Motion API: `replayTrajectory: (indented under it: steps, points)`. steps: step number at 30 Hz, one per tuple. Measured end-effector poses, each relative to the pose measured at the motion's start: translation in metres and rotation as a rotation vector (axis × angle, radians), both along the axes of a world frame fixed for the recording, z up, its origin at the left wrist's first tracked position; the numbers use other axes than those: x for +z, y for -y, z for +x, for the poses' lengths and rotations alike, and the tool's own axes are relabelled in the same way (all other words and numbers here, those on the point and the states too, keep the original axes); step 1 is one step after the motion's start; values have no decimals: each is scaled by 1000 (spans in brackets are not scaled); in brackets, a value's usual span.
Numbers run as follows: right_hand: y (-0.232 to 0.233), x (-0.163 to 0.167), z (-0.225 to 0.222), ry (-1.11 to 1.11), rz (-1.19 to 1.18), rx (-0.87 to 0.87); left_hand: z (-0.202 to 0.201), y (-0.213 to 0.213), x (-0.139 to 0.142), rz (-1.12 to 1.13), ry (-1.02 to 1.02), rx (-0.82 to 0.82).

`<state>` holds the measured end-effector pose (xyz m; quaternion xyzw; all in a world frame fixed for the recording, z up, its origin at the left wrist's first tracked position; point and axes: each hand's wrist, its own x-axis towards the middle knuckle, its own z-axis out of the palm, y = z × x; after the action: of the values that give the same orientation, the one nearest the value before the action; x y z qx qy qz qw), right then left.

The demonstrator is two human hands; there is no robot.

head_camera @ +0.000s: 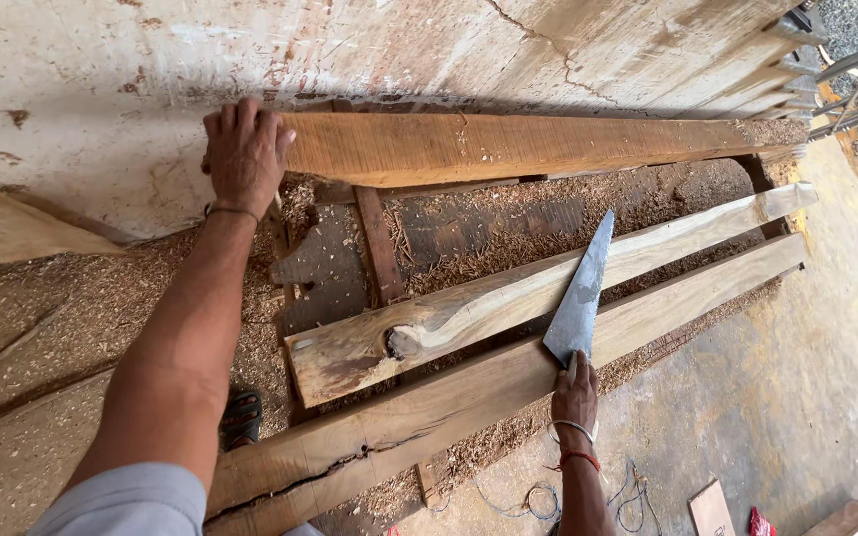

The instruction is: The person picks up a hand saw and saws through a long wooden plank resting on supports in a sawdust-covered workshop, steadying the plank with one hand while moving the saw back and forth with the other. Earlier they reposition the plank and pick up a small wood block from the floor before continuing to cut.

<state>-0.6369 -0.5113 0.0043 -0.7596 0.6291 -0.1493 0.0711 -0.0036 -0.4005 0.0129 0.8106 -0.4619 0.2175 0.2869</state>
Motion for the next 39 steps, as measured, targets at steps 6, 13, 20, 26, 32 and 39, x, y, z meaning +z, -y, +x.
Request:
replayTrajectory:
  steps: [6,13,20,26,32,39]
  points:
    - [5,1,-5,-99,158,-80,19,13,19,177,-280,-105]
    - [4,3,-9,-118,47,72,-123,-32,-12,0,-335,-401]
    - [-1,1,-10,-84,27,101,-224,-150,-33,262,-459,-541]
    - [-1,-3,-11,-119,-87,187,-224,-208,-43,232,-533,-417]
    - [-8,0,-12,33,47,189,-241,-296,-40,333,-531,-163]
    - [-14,4,-13,-93,-59,264,-239,-292,-39,703,-453,-61]
